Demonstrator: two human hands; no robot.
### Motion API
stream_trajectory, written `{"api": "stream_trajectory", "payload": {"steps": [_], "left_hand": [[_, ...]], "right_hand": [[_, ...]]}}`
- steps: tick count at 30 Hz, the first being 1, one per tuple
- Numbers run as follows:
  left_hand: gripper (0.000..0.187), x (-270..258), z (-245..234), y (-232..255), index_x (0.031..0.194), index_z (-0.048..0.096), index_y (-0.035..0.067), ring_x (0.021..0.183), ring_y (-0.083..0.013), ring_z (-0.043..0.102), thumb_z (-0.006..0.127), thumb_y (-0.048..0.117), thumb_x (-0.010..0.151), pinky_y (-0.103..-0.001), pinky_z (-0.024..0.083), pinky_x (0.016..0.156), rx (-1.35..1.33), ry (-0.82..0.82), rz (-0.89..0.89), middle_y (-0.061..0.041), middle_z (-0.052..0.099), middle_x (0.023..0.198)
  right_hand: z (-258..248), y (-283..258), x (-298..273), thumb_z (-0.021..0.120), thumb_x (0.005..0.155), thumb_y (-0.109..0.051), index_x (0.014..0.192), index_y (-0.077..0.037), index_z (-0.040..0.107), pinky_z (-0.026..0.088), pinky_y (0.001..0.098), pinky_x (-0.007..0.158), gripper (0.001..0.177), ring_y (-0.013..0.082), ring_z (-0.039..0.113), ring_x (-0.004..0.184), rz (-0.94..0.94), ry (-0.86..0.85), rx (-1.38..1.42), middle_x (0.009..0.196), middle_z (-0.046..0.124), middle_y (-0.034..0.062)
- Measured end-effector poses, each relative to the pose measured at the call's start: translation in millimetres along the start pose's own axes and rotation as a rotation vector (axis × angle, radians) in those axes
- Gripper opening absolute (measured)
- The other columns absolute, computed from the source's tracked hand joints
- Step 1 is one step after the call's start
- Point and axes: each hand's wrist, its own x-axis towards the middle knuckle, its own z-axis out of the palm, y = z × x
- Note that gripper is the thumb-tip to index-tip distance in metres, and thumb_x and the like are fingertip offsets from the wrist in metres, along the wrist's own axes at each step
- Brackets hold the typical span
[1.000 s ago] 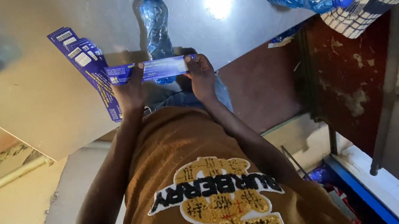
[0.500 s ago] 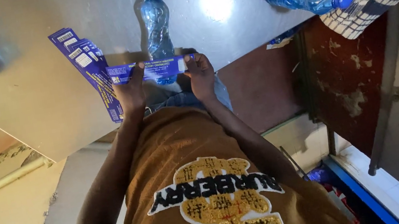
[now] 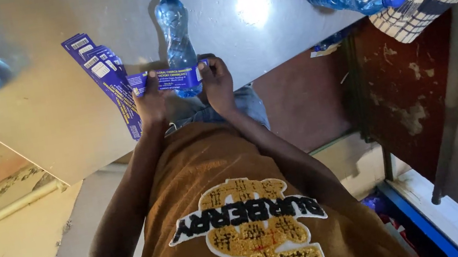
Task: Manually peeling and applying brand labels to plastic water bottles in a production environment.
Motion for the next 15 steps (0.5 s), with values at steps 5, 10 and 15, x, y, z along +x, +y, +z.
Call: {"api": "stream_trajectory", "payload": {"steps": [5, 10, 15], "left_hand": [[0.025, 6, 4, -3, 0.109, 0.071, 0.012, 0.07, -0.0174, 0.071, 0.071, 0.037, 0.111, -0.027, 0.063, 0.064, 0.028, -0.001, -0.154, -0.004, 0.067, 0.087], [0.041, 3, 10, 11, 0.12, 0.072, 0.008, 0.067, -0.0202, 0.071, 0.072, 0.047, 0.107, -0.037, 0.073, 0.073, 0.013, 0.002, -0.231, -0.007, 0.061, 0.074], [0.048, 21, -2, -12, 0.12, 0.074, 0.0, 0.068, -0.027, 0.07, 0.081, 0.044, 0.1, -0.045, 0.072, 0.074, -0.215, 0.027, -0.252, -0.01, 0.058, 0.056]], "right_hand": [[6, 11, 5, 0.048, 0.121, -0.059, 0.168, -0.007, 0.043, 0.035, 0.0726, 0.123, 0.07, 0.0584, 0.042, 0.153, 0.241, -0.148, -0.079, 0.158, 0.049, 0.0366], [16, 22, 19, 0.051, 0.121, -0.052, 0.162, -0.01, 0.056, 0.049, 0.0628, 0.106, 0.059, 0.0515, 0.066, 0.128, 0.366, -0.166, 0.007, 0.14, 0.064, 0.0351], [17, 13, 31, 0.05, 0.117, -0.069, 0.156, -0.016, 0.059, 0.061, 0.0421, 0.087, 0.067, 0.0265, 0.078, 0.107, 0.366, -0.443, 0.377, 0.124, 0.074, 0.0108]]}}
